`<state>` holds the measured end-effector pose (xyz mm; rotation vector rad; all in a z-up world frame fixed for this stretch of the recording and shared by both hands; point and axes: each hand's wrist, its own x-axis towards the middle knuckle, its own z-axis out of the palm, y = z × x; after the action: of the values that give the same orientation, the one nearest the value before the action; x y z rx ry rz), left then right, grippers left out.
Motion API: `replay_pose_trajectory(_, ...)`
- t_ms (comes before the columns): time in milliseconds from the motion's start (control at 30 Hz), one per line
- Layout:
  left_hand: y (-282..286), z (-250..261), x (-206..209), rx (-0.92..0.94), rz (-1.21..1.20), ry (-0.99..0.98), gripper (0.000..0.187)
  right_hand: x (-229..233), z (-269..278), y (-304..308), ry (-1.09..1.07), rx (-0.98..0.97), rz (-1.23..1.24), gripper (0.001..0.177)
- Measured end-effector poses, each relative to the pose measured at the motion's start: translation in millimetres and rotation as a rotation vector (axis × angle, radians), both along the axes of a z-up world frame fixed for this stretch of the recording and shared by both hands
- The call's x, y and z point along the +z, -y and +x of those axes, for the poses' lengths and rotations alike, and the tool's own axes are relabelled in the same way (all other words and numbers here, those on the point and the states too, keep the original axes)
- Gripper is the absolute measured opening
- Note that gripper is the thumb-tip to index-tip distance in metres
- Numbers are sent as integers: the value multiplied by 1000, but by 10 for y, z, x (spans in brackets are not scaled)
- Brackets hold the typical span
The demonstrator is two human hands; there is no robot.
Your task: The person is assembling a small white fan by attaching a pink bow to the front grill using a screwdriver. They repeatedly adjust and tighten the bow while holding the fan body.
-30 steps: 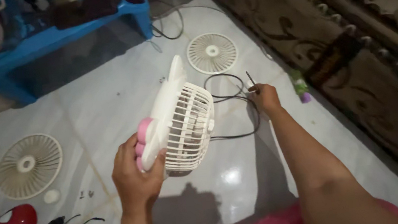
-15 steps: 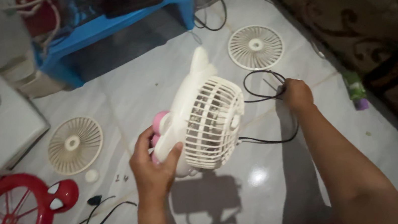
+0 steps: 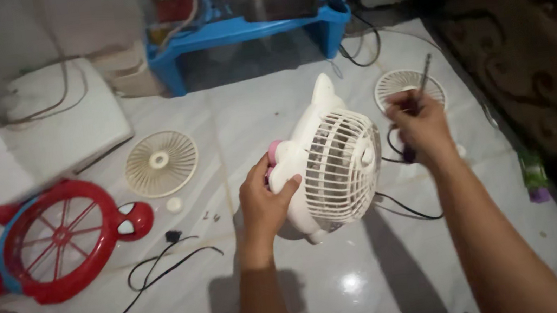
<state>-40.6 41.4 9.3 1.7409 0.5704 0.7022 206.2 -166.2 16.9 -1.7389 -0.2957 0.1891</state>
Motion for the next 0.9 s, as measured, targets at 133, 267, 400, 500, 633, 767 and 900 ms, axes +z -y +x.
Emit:
replay_pose_trajectory(133, -201, -69, -137, 53, -209, 15, 60, 375, -877, -784, -55, 283, -11, 24)
replay_pose_trajectory(267, -330, -114, -334, 88, -321, -2, 52, 308, -1399, -1431, -66, 405, -65, 20)
replay_pose_trajectory(400, -382, -99, -476, 136, -357, 46, 55, 126, -1457, -1781, 42, 324, -113, 19)
replay_pose_trajectory(500, -392, -70, -549, 182, -312, 112, 55, -60, -1448, -1914, 228, 259, -170, 19)
replay_pose_trajectory(633, -359, -55, -579, 202, -313, 62, 49, -243, -1461, -1951, 459, 154, -296, 16)
replay_pose_trajectory(767, -348, -106, -484, 216, -258, 104, 52, -245, -1471, -1957, 579, 102, -368, 17)
replay_pose_trajectory(900, -323, -150, -384, 176, -337, 62, 38, -229, -1566, -1930, 481, 103, -349, 19)
